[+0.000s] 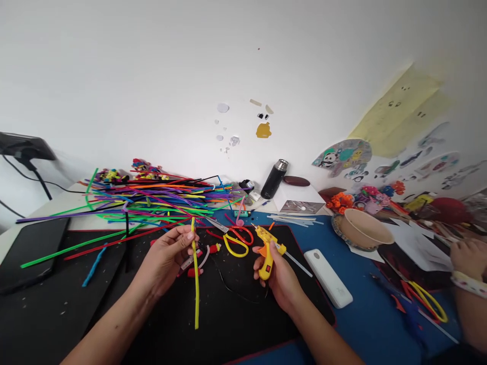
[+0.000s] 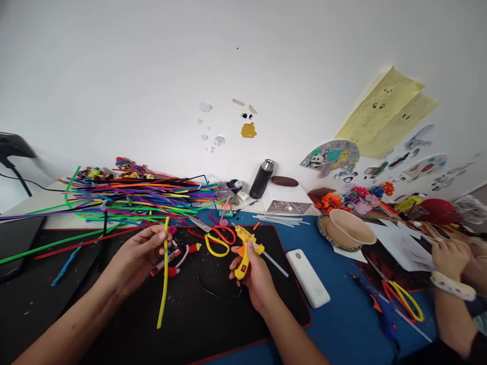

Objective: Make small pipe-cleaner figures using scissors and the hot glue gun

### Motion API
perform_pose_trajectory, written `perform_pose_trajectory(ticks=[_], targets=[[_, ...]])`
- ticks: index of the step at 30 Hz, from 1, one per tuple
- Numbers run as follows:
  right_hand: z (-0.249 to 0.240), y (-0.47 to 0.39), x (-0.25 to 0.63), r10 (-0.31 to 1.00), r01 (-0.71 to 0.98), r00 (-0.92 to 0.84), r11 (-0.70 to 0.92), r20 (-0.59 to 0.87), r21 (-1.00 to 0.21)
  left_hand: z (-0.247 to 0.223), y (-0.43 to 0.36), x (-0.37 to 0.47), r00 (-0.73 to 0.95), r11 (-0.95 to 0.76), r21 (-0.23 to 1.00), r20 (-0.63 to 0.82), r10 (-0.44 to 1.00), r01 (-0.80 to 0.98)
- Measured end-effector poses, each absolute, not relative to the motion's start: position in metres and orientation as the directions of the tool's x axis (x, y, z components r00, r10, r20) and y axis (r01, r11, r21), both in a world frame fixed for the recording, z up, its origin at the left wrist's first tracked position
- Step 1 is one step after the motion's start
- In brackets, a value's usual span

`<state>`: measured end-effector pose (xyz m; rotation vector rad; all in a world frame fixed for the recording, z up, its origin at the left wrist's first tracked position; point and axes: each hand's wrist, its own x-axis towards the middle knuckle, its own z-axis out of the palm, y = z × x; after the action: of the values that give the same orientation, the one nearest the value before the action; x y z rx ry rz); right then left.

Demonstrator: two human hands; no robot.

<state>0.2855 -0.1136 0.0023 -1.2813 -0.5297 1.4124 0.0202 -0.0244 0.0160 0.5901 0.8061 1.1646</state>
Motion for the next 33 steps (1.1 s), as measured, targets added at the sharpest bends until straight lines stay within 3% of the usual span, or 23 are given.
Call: perform_pose_trajectory(ticks=[14, 17, 20, 24, 33], targets=[[0.012, -0.119, 0.315, 0.754, -0.327, 0.089, -0.596, -0.651, -0.734, 0.014, -0.034, 0.028, 0.271, 0.342, 0.801, -0.233, 0.934, -0.492], [0.005, -0.127, 0.322, 0.742, -0.182, 0.107, -0.640, -0.662, -0.746, 0.014, -0.034, 0.028, 0.285, 0.343, 0.802, -0.224, 0.932, -0.490], [0.002, -0.141, 0.329, 0.743, 0.086, 0.105, -0.669, -0.661, -0.738, 0.014, -0.035, 0.027, 0.310, 0.345, 0.810, -0.213, 0.926, -0.474], [0.013, -0.153, 0.324, 0.854, 0.299, 0.105, -0.516, -0.509, -0.803, 0.014, -0.037, 0.028, 0.343, 0.340, 0.839, -0.198, 0.918, -0.426], [0.028, -0.110, 0.236, 0.950, 0.060, -0.179, -0.250, -0.256, -0.966, 0.019, -0.043, 0.029, 0.430, 0.310, 0.878, -0.136, 0.893, -0.365]])
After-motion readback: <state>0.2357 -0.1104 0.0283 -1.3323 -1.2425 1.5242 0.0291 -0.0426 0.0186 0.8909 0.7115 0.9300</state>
